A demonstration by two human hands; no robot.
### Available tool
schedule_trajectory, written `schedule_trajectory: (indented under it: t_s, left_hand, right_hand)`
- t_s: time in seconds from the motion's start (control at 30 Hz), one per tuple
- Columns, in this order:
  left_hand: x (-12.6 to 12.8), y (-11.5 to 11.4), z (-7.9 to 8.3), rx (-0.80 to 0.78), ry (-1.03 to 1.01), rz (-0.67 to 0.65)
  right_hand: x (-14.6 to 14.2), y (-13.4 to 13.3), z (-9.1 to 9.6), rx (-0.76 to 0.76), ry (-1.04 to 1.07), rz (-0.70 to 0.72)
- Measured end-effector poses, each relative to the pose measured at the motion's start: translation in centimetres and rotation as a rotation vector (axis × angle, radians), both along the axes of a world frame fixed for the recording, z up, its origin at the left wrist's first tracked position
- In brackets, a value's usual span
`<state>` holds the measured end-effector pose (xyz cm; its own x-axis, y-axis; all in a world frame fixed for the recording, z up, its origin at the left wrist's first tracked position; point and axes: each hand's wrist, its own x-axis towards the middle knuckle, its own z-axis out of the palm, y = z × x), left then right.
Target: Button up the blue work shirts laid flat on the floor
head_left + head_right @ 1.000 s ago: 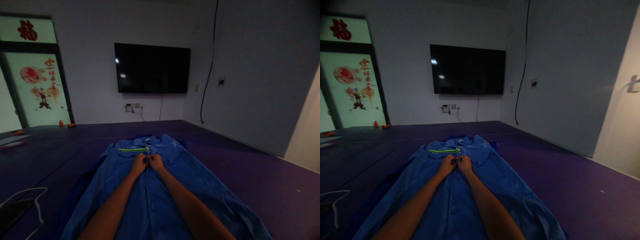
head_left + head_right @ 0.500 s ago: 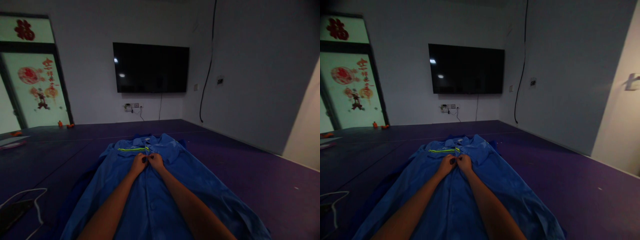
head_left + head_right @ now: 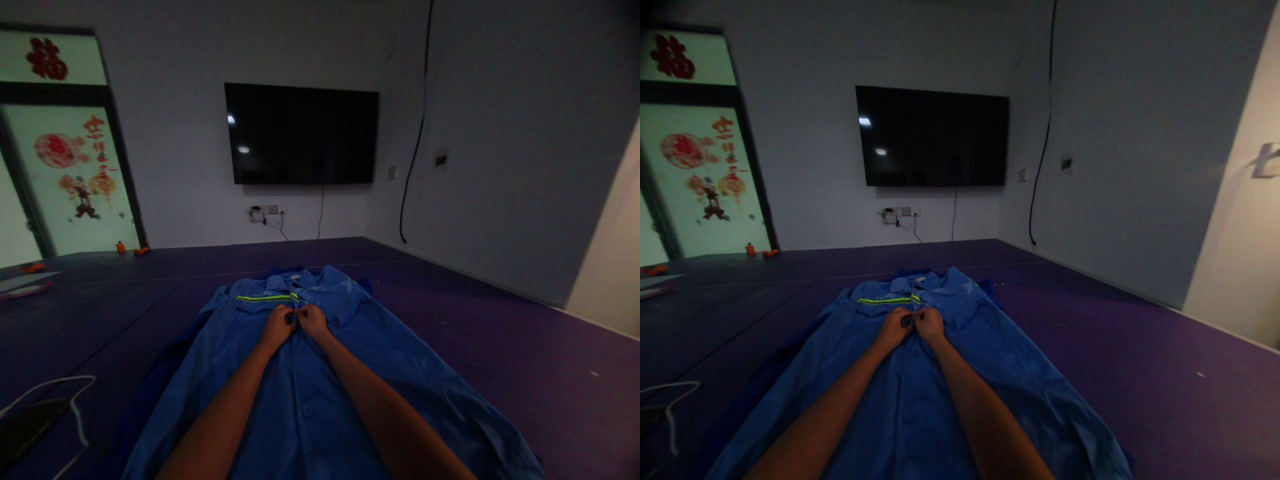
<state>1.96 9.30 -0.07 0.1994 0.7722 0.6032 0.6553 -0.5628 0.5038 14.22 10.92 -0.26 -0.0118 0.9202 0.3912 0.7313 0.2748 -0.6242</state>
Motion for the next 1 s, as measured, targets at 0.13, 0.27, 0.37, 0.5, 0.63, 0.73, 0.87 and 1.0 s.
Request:
schedule_trajectory:
  t_s: [0.13,0.27,0.37,0.5,0.63,0.73,0.87,1.0]
  left_hand:
    - [0.07,-0.01,0.06,-0.007,0.006,0.005]
    - [0.10,-0.06,0.13,-0.007,0.009,0.009]
    - [0.13,-0.06,0.14,-0.016,-0.002,0.005]
    - [0.21,-0.07,0.04,-0.045,-0.056,0.035]
    - [0.27,-0.09,-0.13,-0.061,-0.073,0.059]
    - [0.24,-0.11,-0.17,-0.076,-0.078,0.049]
    - [0.18,-0.18,-0.11,-0.086,-0.075,0.027]
    - [0.24,-0.29,-0.02,-0.081,-0.072,0.041]
  right_hand:
    - [-0.01,0.08,-0.04,-0.005,-0.012,0.004]
    - [-0.01,0.05,-0.05,0.001,0.000,0.013]
    - [0.01,-0.04,-0.03,0.008,0.018,0.022]
    - [-0.01,-0.10,-0.06,0.019,0.044,0.026]
    - [-0.05,-0.10,-0.14,0.026,0.066,0.017]
    - [-0.04,-0.12,-0.14,0.025,0.080,0.001]
    - [0.00,-0.13,-0.07,0.022,0.097,-0.015]
    - [0.02,-0.12,-0.09,0.017,0.110,-0.012]
